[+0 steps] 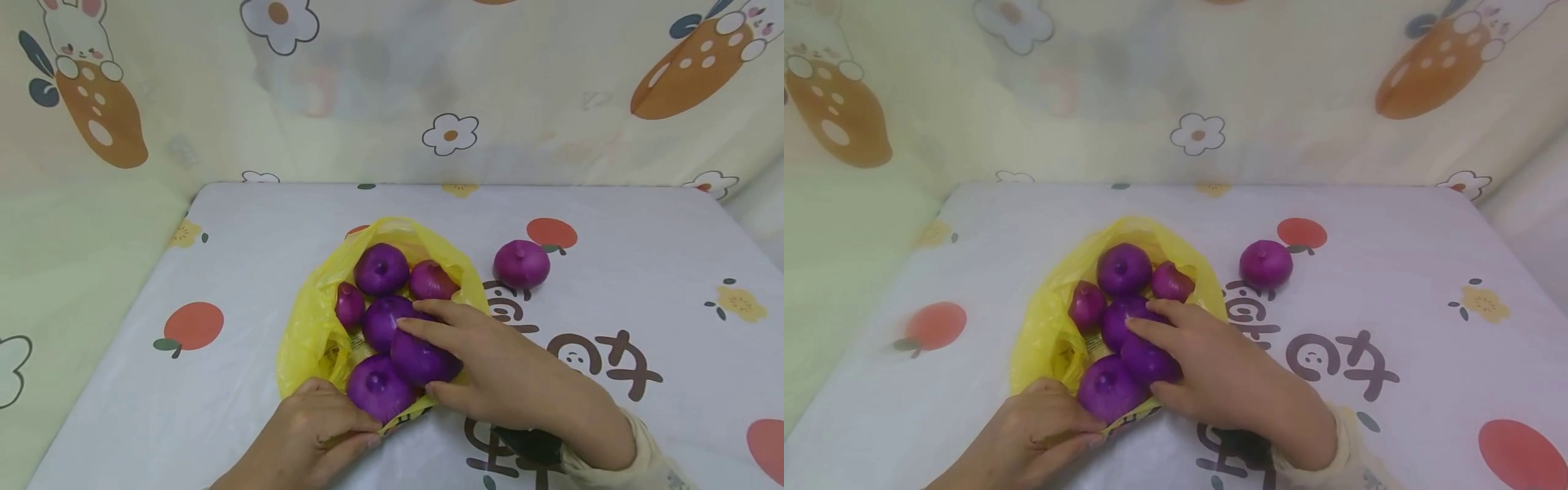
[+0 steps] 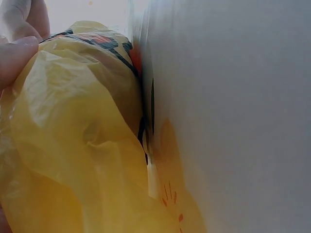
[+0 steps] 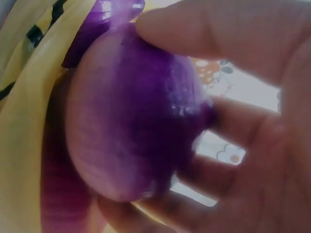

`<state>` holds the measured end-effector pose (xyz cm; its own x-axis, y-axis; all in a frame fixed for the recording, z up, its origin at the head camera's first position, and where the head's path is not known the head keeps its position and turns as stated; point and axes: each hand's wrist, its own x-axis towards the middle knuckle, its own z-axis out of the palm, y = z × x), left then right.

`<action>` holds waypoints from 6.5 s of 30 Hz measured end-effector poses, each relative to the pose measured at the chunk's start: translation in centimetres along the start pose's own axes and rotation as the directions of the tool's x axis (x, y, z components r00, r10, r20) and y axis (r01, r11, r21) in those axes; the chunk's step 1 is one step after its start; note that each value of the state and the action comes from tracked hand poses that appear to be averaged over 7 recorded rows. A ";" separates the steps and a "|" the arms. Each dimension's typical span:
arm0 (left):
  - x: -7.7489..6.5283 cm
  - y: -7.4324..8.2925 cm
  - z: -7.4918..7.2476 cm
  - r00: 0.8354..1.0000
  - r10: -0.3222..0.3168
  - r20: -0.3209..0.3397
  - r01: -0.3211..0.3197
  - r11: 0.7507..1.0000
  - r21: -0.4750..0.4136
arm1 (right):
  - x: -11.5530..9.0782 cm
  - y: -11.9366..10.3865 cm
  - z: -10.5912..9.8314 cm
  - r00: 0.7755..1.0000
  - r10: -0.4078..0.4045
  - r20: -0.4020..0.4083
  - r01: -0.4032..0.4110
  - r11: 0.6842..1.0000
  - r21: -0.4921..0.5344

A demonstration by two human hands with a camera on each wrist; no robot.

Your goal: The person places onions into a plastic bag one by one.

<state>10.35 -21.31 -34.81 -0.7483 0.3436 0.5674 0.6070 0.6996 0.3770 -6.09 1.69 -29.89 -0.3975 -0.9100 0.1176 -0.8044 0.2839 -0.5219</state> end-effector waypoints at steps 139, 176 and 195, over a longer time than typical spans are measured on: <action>-0.1 -1.7 0.8 0.994 0.095 -0.057 -0.094 0.995 0.019 | 4.0 5.2 2.8 0.911 0.153 -0.383 -0.082 0.977 0.196; -0.3 -4.1 -1.0 0.985 0.130 -0.114 -0.134 0.991 -0.026 | 4.0 4.3 -0.3 0.818 0.135 -0.559 -0.071 0.988 0.135; 1.5 -6.3 -9.6 0.992 -0.019 -0.124 0.054 0.958 0.281 | 8.0 9.1 -0.7 0.833 0.296 -0.468 -0.236 0.954 0.184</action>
<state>8.00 -31.18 -29.35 -0.7208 0.2497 0.6466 0.4666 0.8646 0.1863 -16.87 -2.80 -33.15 -0.7756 -0.5324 0.3392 -0.5929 0.4300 -0.6809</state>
